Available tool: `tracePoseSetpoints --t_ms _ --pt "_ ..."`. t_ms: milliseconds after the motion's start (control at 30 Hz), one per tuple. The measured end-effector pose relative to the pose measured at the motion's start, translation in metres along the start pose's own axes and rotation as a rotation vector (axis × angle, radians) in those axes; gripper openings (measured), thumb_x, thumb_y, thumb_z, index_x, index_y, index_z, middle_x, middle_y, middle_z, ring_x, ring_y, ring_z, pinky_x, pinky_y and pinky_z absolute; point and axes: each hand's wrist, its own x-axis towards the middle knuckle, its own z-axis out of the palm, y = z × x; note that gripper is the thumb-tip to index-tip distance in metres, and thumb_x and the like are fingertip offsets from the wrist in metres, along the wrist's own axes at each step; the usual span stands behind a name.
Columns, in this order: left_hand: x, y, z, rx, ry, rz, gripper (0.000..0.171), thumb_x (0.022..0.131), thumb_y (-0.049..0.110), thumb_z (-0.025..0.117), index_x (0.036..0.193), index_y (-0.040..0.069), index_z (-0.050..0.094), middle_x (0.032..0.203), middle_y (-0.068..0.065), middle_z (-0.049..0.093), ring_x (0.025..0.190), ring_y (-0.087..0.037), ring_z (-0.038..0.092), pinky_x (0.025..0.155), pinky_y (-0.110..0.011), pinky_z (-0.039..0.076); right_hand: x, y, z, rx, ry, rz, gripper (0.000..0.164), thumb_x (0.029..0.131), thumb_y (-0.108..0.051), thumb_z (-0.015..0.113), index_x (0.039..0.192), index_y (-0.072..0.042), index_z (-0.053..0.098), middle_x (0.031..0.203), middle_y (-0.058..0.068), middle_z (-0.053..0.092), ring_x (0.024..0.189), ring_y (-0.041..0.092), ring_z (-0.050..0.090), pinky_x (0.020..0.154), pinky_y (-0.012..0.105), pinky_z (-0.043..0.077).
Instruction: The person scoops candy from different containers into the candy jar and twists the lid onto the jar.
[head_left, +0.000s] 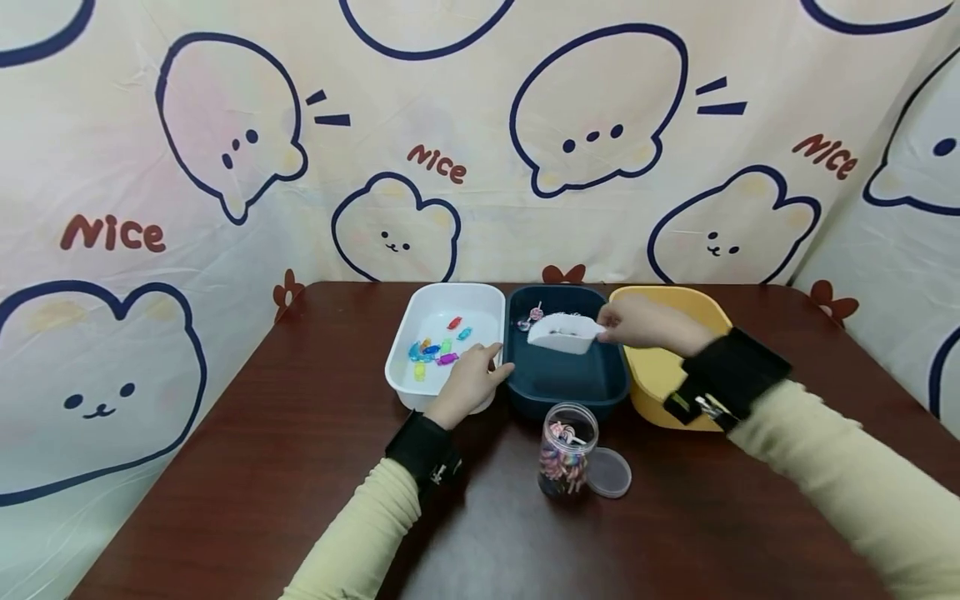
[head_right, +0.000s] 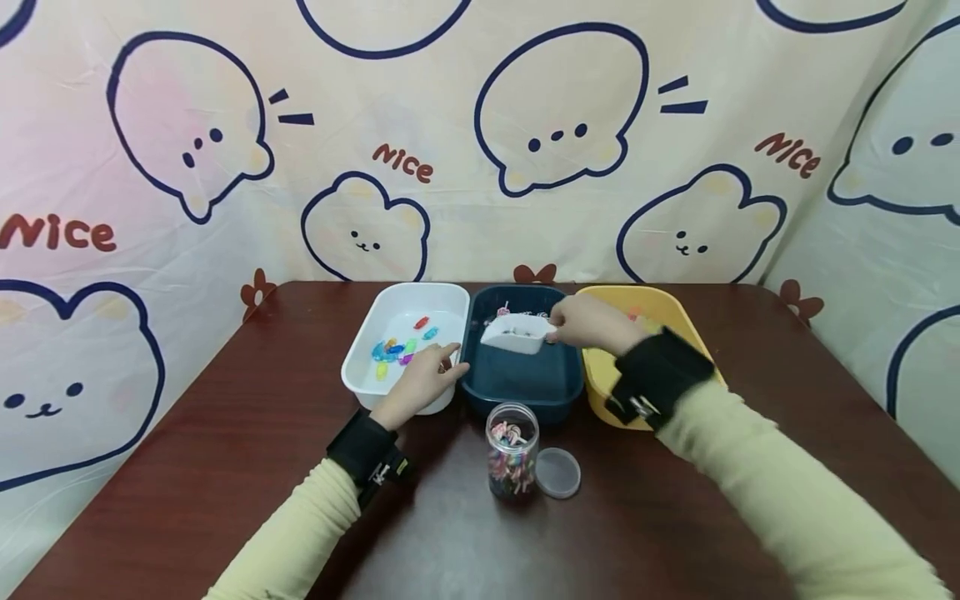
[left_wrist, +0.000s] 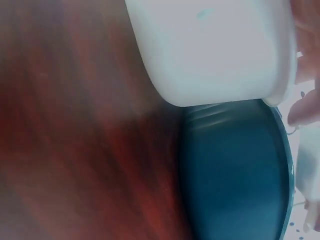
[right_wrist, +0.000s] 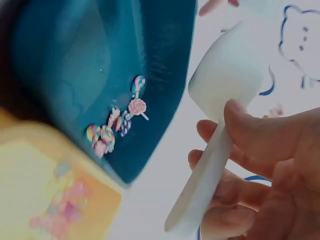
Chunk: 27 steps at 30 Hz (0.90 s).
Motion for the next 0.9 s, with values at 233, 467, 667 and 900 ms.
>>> tracePoseSetpoints --t_ms 233,467,667,900 --pt "-0.029 0.007 0.0 -0.206 0.09 0.232 0.034 0.105 0.012 0.056 0.133 -0.007 0.062 0.128 -0.024 0.056 0.115 -0.036 0.054 0.1 -0.05 0.048 -0.055 0.009 0.009 -0.07 0.128 -0.021 0.016 0.092 -0.008 0.073 0.102 0.004 0.073 0.088 0.013 0.068 0.078 0.023 0.053 0.069 0.034 0.045" --pt "-0.054 0.017 0.006 -0.401 -0.25 0.316 0.078 0.105 0.058 0.046 0.151 -0.004 0.04 0.153 -0.024 0.044 0.137 -0.04 0.049 0.115 -0.044 0.045 -0.089 0.004 0.019 -0.083 0.177 0.005 0.019 0.09 -0.01 0.077 0.104 0.002 0.075 0.099 0.019 0.069 0.085 0.028 0.059 0.075 0.043 0.058" --pt "-0.065 0.037 0.016 -0.439 -0.288 0.212 0.06 0.099 0.013 0.069 0.151 -0.001 0.044 0.148 -0.02 0.054 0.13 -0.034 0.058 0.104 -0.036 0.054 -0.096 -0.006 0.027 -0.13 0.242 -0.056 0.02 0.086 -0.013 0.081 0.102 -0.002 0.078 0.088 0.005 0.065 0.08 0.018 0.054 0.07 0.033 0.052" --pt "-0.066 0.043 0.02 -0.414 -0.224 0.241 0.055 0.096 0.011 0.072 0.144 -0.005 0.052 0.139 -0.022 0.062 0.124 -0.032 0.062 0.103 -0.034 0.054 -0.107 -0.024 0.028 -0.393 0.394 -0.127 0.022 0.081 -0.014 0.085 0.102 -0.011 0.082 0.083 0.005 0.059 0.078 0.021 0.048 0.062 0.029 0.044"
